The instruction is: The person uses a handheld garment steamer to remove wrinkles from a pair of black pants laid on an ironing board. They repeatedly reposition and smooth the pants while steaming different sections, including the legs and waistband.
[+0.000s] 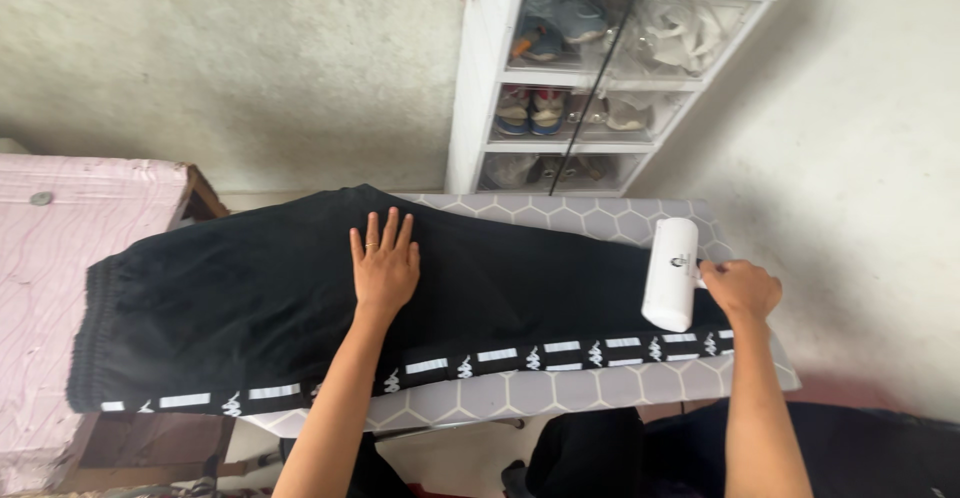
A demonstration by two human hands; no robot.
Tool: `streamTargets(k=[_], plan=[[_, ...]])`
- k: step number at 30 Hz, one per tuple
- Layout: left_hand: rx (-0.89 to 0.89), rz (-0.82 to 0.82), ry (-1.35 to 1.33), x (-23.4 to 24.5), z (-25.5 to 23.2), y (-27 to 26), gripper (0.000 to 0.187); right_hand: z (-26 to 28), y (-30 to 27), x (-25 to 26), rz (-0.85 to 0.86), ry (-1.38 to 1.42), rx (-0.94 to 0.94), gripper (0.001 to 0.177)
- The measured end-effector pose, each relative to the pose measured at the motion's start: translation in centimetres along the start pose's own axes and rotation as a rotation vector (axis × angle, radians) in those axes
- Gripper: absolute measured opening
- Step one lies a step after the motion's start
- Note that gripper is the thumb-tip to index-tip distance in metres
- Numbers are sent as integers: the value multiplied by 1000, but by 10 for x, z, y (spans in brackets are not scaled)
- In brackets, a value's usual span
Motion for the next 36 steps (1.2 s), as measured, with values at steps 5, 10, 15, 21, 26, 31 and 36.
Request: streamTargets(k=[5,10,15,21,26,31,36], plan=[[13,38,-45,-1,-1,0,50,105,-41,-4,147,250,108,46],[-23,27,-64,10,-4,-2,49,293,-116,6,109,330,547,30],[-25,51,-66,11,-2,0,50,246,-95,-14,132,324,487,28],[-30,62,-71,1,2,-1,50,-33,-19,-14,219,160,11,45],[-20,257,189,-14,-29,3,63,-112,-1,15,61,-95,-55,48],[-146,379,172,-52,-156,0,61,52,-40,-6,201,566,124,32],[-252,219,162,-55,-204,-8,63,160,-66,-6,-14,160,434,28]])
Point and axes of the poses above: each hand's wrist, its own y-axis towards the middle knuckle, its own x-axis out of the back of the hand, z = x × y, the point moved 9 cm from there along y, towards the middle knuckle, and after that the axes turned 4 degrees about z, right-handed, at the moved point
